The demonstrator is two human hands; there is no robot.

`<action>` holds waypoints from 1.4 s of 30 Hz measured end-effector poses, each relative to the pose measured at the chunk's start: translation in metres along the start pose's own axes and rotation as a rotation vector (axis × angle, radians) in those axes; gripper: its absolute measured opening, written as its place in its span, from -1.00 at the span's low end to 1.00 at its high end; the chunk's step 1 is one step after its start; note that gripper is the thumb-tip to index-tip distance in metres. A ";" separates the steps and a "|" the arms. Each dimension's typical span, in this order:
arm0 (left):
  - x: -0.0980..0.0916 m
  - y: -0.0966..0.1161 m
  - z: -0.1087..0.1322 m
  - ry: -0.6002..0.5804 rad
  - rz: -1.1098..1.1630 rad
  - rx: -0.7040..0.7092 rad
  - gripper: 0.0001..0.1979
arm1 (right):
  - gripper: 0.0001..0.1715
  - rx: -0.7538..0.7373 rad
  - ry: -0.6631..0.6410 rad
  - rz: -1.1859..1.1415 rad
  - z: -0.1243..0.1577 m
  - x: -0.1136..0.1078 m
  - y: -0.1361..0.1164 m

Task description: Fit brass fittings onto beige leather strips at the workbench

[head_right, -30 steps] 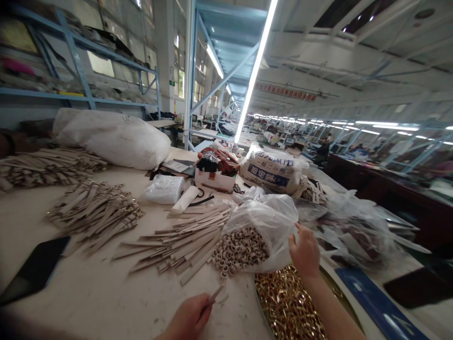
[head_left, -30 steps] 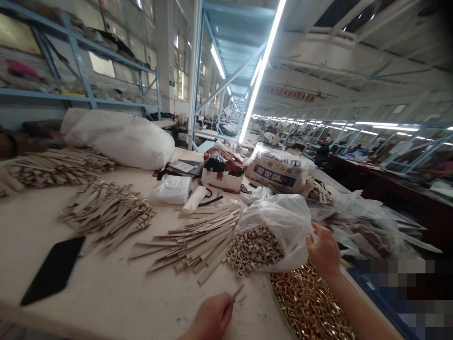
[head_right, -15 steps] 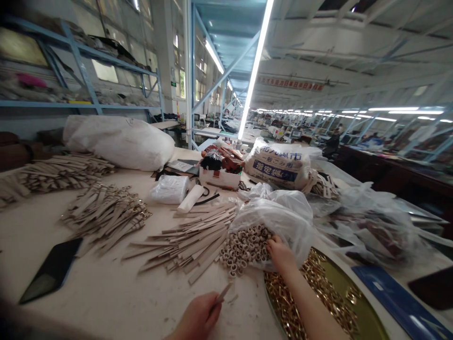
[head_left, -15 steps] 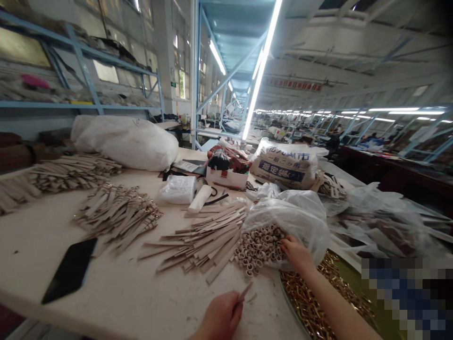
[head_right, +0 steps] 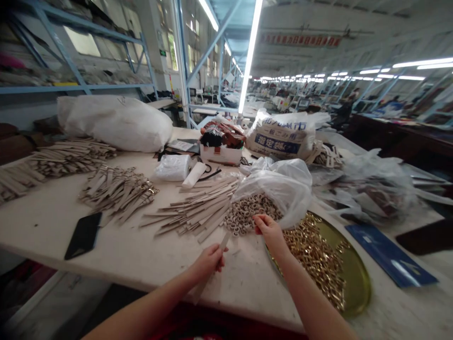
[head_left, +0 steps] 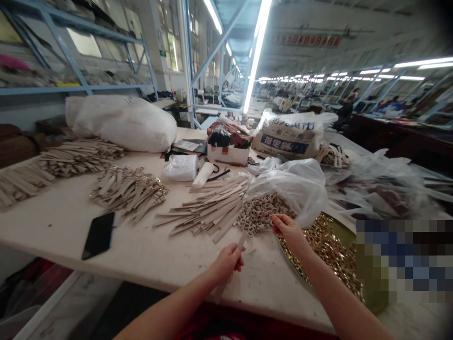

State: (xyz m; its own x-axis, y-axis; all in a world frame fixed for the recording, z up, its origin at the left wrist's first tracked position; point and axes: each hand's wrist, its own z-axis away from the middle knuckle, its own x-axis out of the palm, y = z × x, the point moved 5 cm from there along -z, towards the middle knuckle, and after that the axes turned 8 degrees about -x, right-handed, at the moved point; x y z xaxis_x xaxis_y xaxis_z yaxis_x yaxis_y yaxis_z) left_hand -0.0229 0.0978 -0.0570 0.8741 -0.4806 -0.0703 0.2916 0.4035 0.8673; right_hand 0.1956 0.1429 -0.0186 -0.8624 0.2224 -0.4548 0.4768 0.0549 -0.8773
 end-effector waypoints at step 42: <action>0.014 0.018 0.037 0.131 -0.859 0.411 -0.79 | -0.74 0.673 0.197 -1.120 0.143 0.042 0.016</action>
State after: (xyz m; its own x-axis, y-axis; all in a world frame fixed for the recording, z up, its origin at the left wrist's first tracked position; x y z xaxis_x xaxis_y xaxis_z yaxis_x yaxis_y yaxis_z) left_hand -0.0197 0.0689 -0.0244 0.4691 -0.3843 -0.7951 0.7157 -0.3620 0.5973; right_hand 0.1428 0.0142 -0.0733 -0.6656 0.5132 0.5418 -0.6999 -0.1775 -0.6918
